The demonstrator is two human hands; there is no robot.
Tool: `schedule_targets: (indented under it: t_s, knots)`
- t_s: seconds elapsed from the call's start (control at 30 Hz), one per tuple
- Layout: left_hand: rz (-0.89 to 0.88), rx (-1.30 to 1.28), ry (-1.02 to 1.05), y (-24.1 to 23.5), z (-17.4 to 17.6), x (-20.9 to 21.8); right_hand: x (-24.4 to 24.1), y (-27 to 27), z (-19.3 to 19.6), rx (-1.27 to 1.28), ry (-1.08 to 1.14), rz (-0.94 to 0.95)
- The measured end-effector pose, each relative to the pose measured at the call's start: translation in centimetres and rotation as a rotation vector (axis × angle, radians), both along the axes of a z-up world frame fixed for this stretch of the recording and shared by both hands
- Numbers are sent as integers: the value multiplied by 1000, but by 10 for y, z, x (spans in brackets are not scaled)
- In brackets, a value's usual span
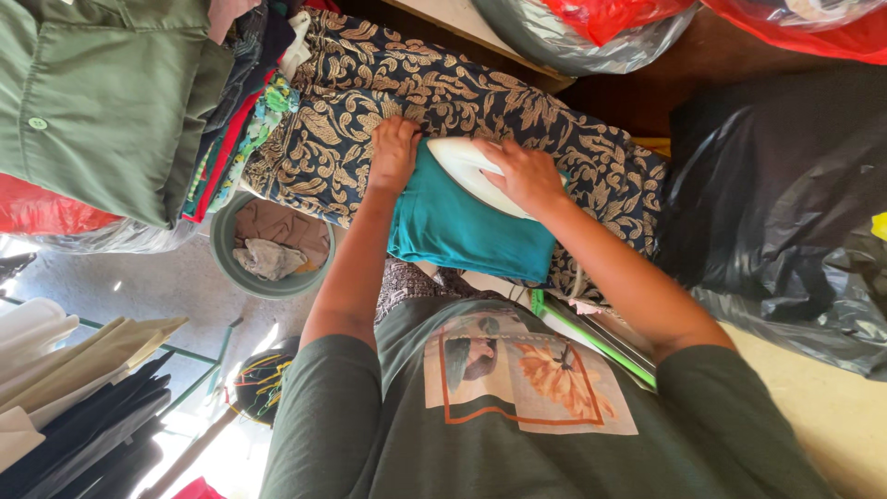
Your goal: The person irons a teal t-shirt on a patterned ironing board, smoothing the fabric and folding it into a neat stack. They then pick up a pair of brown shorts, lay them flat on the board, and iron them before folding them as well.
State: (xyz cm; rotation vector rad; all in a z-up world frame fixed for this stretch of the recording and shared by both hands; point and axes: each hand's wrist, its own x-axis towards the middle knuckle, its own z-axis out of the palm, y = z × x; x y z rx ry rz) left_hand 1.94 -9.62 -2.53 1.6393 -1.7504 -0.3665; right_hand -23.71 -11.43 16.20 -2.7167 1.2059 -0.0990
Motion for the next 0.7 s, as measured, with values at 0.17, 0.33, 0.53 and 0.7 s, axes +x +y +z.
schedule_targets:
  t_s: [0.17, 0.33, 0.53, 0.7]
  knots:
    - [109, -84, -137, 0, 7, -4, -3, 3, -4, -11, 15, 27]
    - [197, -41, 9, -4, 31, -5, 18, -12, -15, -14, -10, -40]
    - [233, -90, 302, 51, 85, -11, -13, 36, 12, 149, 52, 51]
    - [188, -71, 404, 75, 103, -32, -3, 101, 10, 97, 114, 236]
